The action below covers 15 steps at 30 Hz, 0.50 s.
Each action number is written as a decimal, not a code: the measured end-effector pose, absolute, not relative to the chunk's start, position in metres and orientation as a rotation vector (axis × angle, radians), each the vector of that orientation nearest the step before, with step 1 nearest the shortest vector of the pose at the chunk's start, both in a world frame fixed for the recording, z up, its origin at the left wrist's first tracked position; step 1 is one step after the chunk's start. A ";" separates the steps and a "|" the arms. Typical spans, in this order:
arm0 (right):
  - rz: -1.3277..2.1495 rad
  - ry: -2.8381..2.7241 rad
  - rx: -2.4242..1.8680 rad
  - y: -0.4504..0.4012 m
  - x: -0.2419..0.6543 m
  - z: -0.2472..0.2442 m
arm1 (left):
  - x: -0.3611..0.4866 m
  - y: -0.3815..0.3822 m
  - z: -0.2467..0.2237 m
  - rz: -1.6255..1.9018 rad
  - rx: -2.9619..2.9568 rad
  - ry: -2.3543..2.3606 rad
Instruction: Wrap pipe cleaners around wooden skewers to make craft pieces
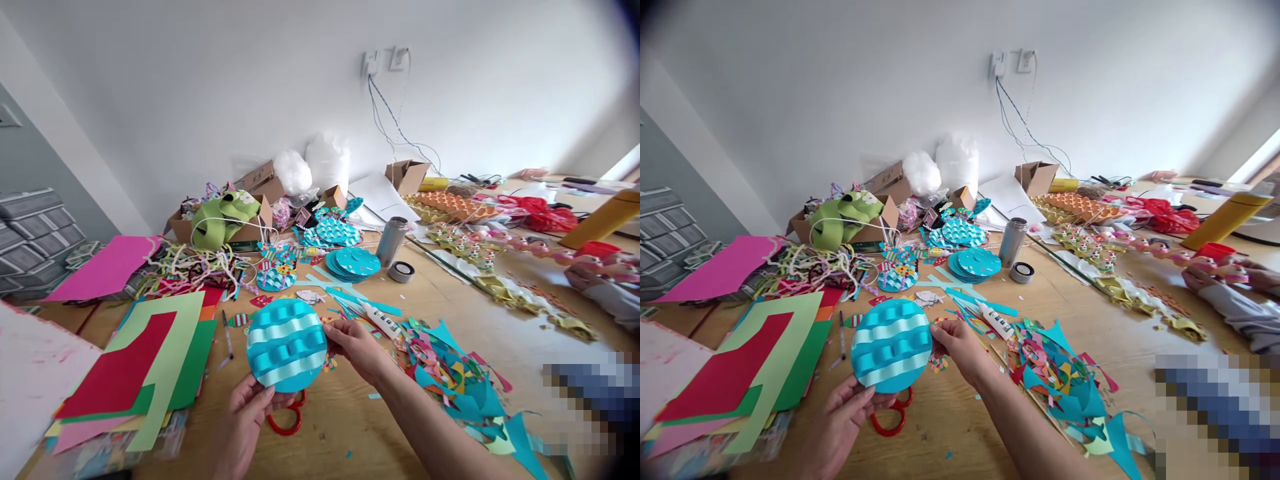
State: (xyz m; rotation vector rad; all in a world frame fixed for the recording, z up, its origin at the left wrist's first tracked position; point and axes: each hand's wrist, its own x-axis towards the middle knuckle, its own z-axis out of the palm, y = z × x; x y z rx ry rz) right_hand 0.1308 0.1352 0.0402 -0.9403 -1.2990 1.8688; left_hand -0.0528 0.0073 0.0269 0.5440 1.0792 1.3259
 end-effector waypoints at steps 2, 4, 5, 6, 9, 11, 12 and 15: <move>1.851 -1.304 -0.960 0.137 0.131 0.040 | -0.051 0.008 0.027 1.302 0.548 1.059; 1.835 -1.298 -0.983 0.141 0.131 0.038 | -0.049 0.008 0.027 1.278 0.546 1.030; 1.824 -1.290 -0.997 0.145 0.132 0.038 | -0.048 0.008 0.027 1.269 0.544 1.015; 1.810 -1.278 -1.014 0.149 0.134 0.037 | -0.047 0.008 0.026 1.263 0.540 1.001; 1.743 -1.228 -1.081 0.172 0.144 0.034 | -0.046 0.007 0.022 1.263 0.525 0.977; 1.674 -1.188 -1.145 0.195 0.155 0.032 | -0.047 0.006 0.018 1.266 0.516 0.973; 1.632 -1.168 -1.186 0.207 0.162 0.031 | -0.048 0.006 0.016 1.261 0.514 0.974; 1.460 -1.104 -1.356 0.249 0.181 0.029 | -0.051 0.005 0.011 1.249 0.511 0.981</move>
